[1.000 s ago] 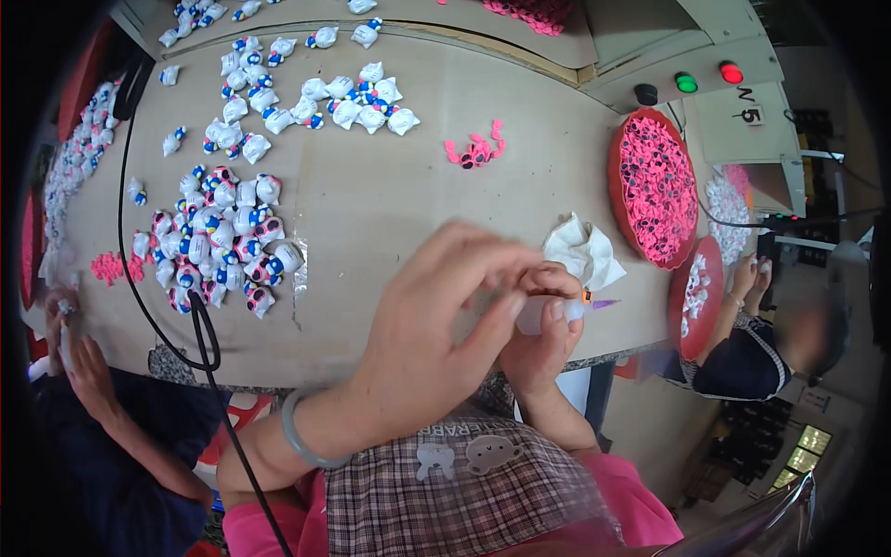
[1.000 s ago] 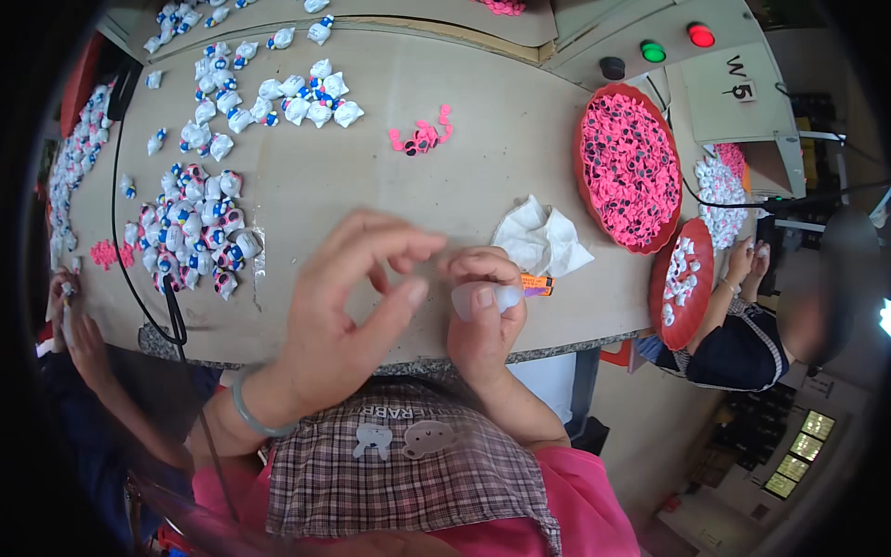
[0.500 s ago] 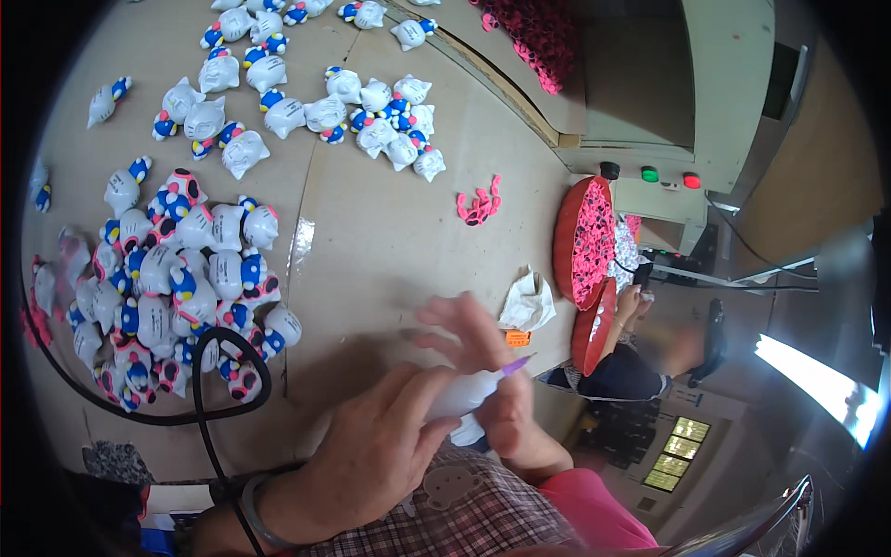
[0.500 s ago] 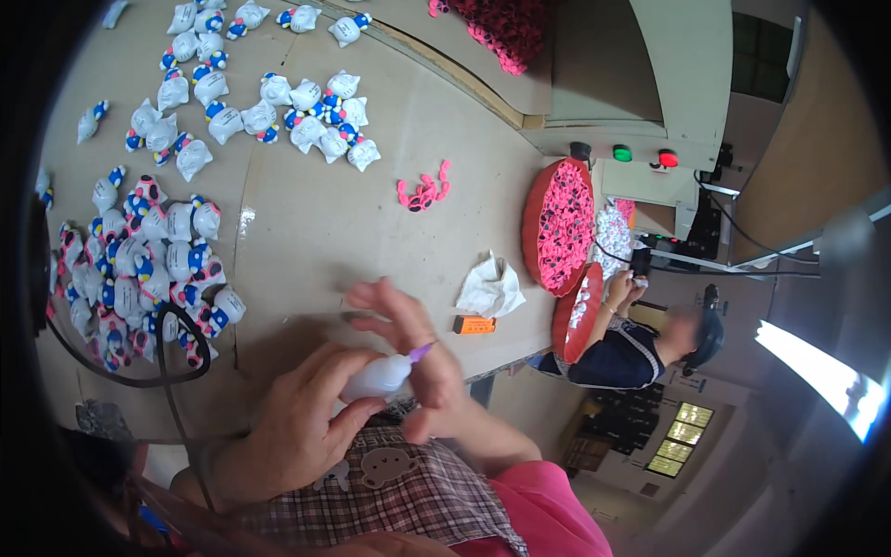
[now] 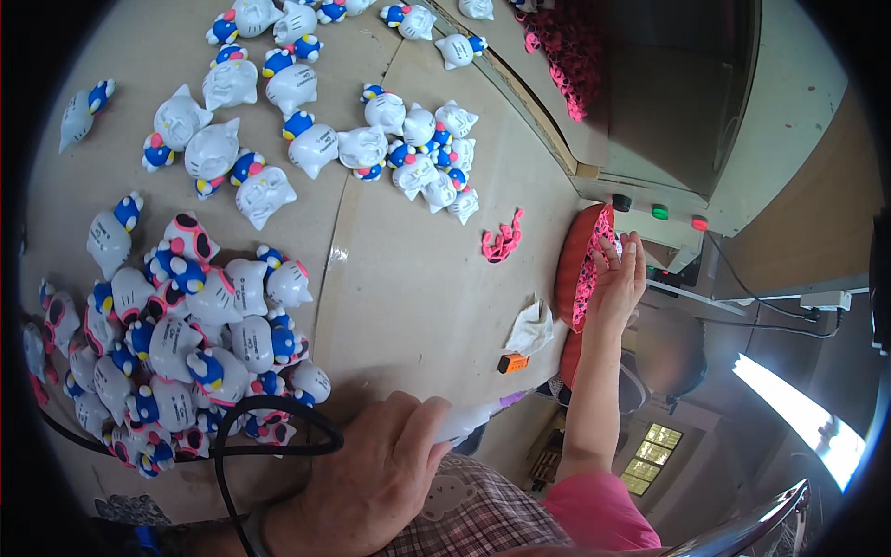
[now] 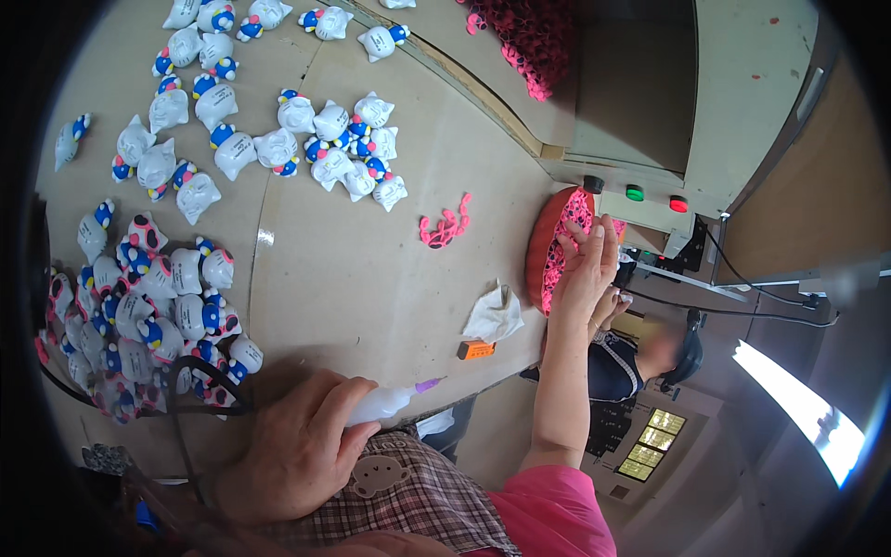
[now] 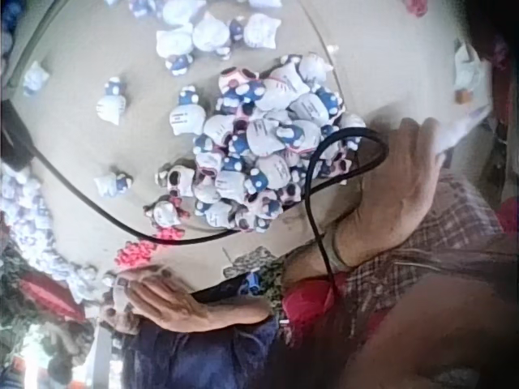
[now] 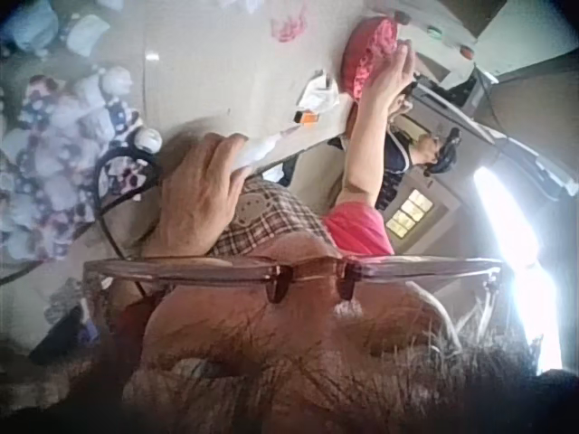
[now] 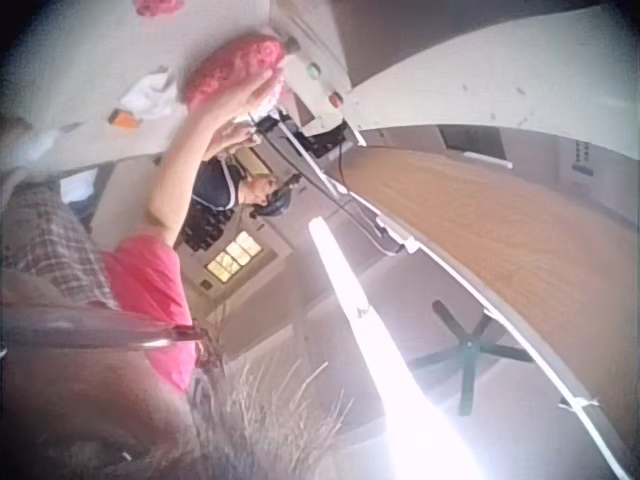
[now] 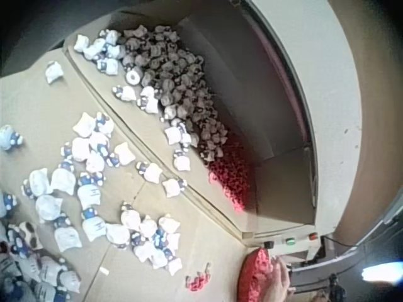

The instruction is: The person assembles figurines by applying glue from a squeeze bottle and attaching small accessories onto them by hand.

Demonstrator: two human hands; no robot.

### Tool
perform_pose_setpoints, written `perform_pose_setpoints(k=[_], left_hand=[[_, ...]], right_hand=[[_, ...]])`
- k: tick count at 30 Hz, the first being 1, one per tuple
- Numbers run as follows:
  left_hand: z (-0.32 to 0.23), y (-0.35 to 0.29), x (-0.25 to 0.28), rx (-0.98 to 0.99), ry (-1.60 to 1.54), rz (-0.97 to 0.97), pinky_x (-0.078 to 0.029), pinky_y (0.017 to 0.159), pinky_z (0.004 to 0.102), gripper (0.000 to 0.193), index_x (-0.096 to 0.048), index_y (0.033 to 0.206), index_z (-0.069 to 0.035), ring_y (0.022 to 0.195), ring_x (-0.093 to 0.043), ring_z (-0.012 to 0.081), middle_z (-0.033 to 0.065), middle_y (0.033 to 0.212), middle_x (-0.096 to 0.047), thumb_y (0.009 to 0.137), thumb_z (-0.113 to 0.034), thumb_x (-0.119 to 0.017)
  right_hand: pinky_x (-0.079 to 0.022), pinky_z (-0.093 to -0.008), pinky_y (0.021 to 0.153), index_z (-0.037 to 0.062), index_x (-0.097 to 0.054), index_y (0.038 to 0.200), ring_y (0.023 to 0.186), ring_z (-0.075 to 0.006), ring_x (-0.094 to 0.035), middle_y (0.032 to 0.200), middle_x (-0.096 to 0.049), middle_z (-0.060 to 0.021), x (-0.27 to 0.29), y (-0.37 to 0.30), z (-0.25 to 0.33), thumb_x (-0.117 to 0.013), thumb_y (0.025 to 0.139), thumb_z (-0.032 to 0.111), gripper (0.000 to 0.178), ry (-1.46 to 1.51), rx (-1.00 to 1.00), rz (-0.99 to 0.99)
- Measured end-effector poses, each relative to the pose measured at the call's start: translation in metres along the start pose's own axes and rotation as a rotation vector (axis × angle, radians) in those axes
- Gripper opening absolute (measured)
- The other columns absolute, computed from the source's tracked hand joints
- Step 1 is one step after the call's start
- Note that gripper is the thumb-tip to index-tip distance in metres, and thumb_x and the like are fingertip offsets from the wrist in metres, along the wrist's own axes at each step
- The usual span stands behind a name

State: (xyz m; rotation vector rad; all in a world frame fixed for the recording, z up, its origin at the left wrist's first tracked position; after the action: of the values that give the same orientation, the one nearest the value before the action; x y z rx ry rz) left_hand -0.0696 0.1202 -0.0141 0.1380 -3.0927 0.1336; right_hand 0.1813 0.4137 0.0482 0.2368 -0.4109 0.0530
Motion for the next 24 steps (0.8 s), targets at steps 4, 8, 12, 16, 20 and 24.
perform_pose_setpoints(k=[4,8,12,16,20,24], left_hand=[[-0.010,0.005,0.008,-0.020,-0.013,0.000,-0.050,0.060,0.0368,0.038,-0.053,0.107,-0.004,0.074,-0.060,0.0275,0.0097,0.086,-0.056,0.074,-0.008,-0.072],[-0.010,0.005,0.009,-0.035,-0.017,-0.003,-0.051,0.060,0.0360,0.040,-0.053,0.108,-0.004,0.074,-0.060,0.0261,0.0087,0.087,-0.056,0.074,-0.008,-0.072],[-0.006,0.001,0.004,-0.056,-0.007,-0.005,-0.051,0.060,0.0355,0.043,-0.054,0.109,-0.004,0.075,-0.060,0.0249,0.0084,0.087,-0.057,0.071,-0.008,-0.074],[-0.010,0.003,0.007,-0.057,-0.025,0.010,-0.050,0.062,0.0358,0.046,-0.054,0.109,-0.005,0.076,-0.060,0.0253,0.0084,0.087,-0.057,0.068,-0.008,-0.075],[-0.009,0.003,0.007,-0.048,-0.047,0.017,-0.050,0.063,0.0365,0.046,-0.055,0.109,-0.005,0.076,-0.060,0.0257,0.0084,0.087,-0.057,0.068,-0.008,-0.075],[-0.005,0.001,0.006,-0.041,-0.060,0.024,-0.050,0.064,0.0371,0.047,-0.055,0.109,-0.005,0.077,-0.060,0.0261,0.0083,0.088,-0.057,0.067,-0.008,-0.076]], right_hand=[[-0.059,-0.0298,0.069,-0.0057,-0.045,0.126,0.091,-0.0253,-0.065,0.114,-0.054,-0.0145,-0.003,0.006,-0.010,-0.054,0.096,0.018,0.039,0.055,-0.081,-0.015],[-0.058,-0.0302,0.070,-0.0053,-0.046,0.123,0.091,-0.0268,-0.066,0.113,-0.055,-0.0152,-0.004,0.011,-0.015,-0.055,0.095,0.018,0.038,0.082,-0.133,-0.006],[-0.058,-0.0297,0.071,-0.0047,-0.047,0.122,0.092,-0.0265,-0.066,0.109,-0.060,-0.0146,-0.003,0.017,-0.021,-0.055,0.095,0.018,0.036,0.102,-0.189,-0.007],[-0.058,-0.0295,0.071,-0.0043,-0.049,0.121,0.092,-0.0260,-0.066,0.105,-0.062,-0.0138,-0.004,0.024,-0.027,-0.056,0.094,0.017,0.035,0.110,-0.205,0.005],[-0.057,-0.0287,0.072,-0.0037,-0.051,0.119,0.092,-0.0245,-0.066,0.107,-0.062,-0.0144,-0.008,0.027,-0.026,-0.055,0.095,0.017,0.032,0.124,-0.218,0.041],[-0.056,-0.0291,0.076,-0.0033,-0.051,0.117,0.095,-0.0238,-0.065,0.111,-0.062,-0.0154,-0.011,0.030,-0.028,-0.053,0.096,0.017,0.030,0.128,-0.243,0.064]])
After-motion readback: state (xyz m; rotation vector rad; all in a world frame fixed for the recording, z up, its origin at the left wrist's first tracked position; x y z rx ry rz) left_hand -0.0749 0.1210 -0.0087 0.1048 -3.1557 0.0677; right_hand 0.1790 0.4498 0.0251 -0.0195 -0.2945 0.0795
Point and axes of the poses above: each hand's wrist, its own y-axis towards the middle knuckle, its own x-axis out of the back of the hand, z = x × y, the point moved 9 cm from there along y, towards the middle knuckle
